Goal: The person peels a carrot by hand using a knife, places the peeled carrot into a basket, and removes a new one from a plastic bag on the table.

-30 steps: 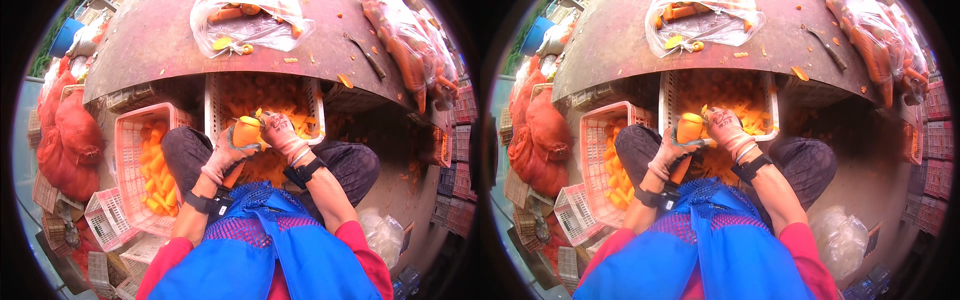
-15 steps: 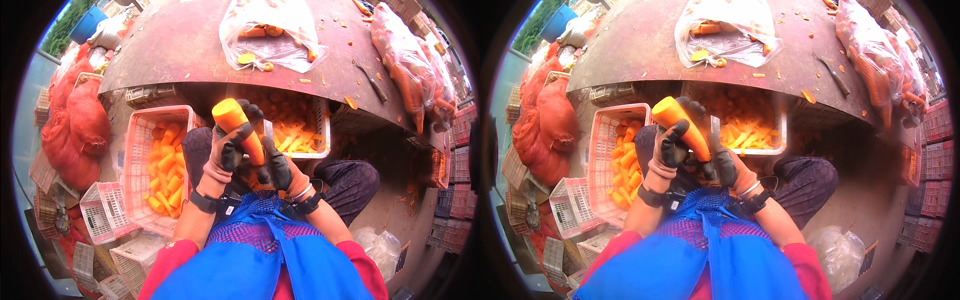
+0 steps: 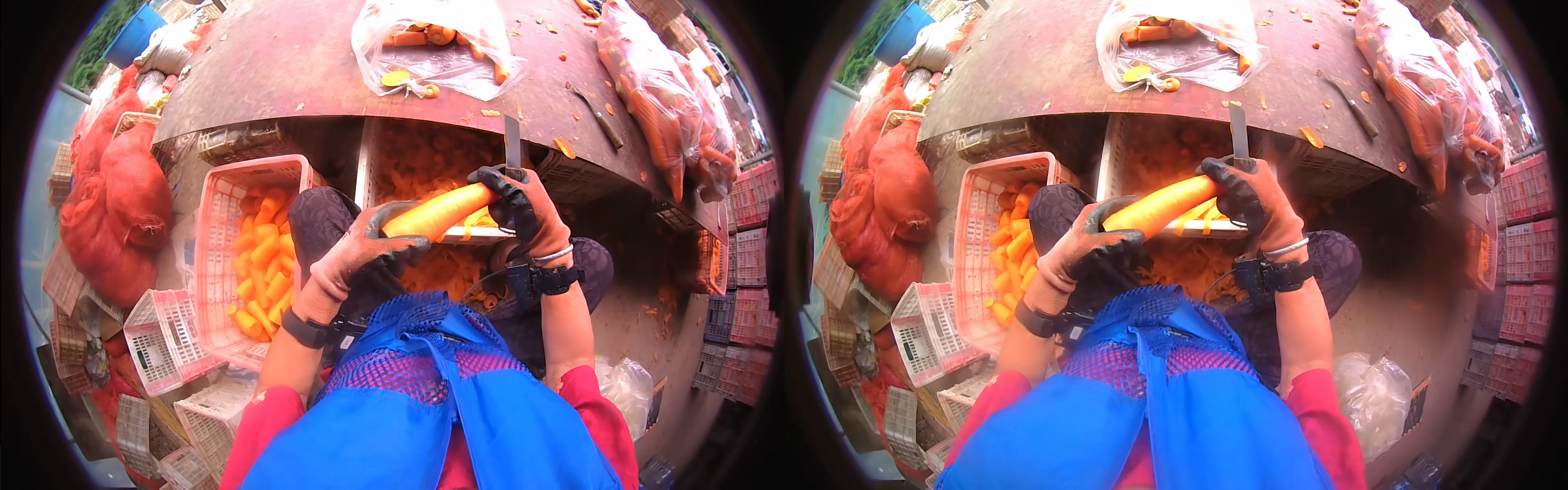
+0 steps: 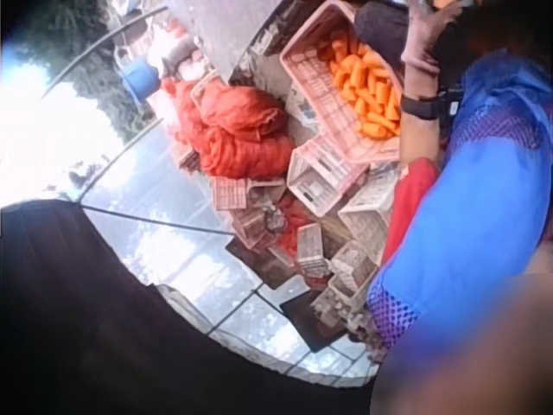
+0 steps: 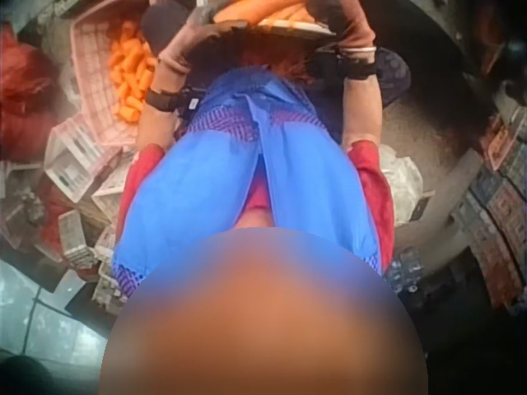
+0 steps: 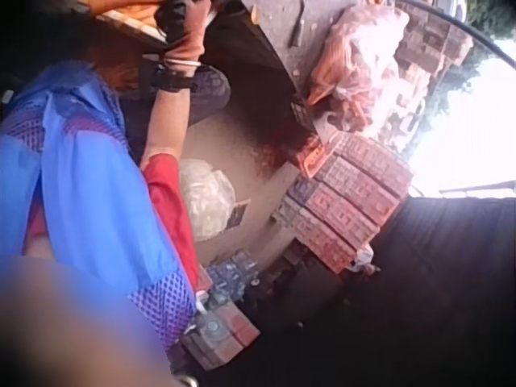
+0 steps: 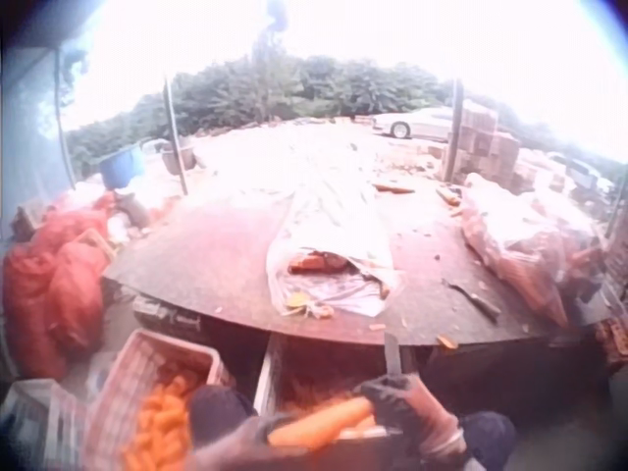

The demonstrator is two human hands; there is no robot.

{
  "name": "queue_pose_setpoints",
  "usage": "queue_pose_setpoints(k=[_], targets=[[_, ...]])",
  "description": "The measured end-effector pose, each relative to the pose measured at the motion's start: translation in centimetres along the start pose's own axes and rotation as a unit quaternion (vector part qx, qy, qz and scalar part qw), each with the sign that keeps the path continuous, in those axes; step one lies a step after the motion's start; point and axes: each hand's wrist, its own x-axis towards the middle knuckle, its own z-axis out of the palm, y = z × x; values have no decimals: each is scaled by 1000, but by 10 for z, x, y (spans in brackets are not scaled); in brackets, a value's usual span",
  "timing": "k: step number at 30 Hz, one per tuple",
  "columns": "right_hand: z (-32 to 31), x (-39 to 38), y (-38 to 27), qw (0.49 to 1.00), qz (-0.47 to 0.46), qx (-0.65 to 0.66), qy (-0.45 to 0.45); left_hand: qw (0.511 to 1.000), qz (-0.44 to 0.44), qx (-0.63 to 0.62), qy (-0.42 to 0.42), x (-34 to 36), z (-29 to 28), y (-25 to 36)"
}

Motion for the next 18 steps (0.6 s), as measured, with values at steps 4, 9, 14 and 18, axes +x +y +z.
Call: queue_pose_setpoints(k=[4,9,14,18], targets=[[3,3,-20,985,125,116,-28,993,23,103,-57,8,10,-17],[34,8,-27,879,-10,386,280,959,-111,-259,-7,3,27,-2],[68,0,-55,812,-24,571,122,894,-94,-438,18,22,32,-14],[77,-1,-28,968,-191,93,136,872,-74,-483,-11,19,26,-22]])
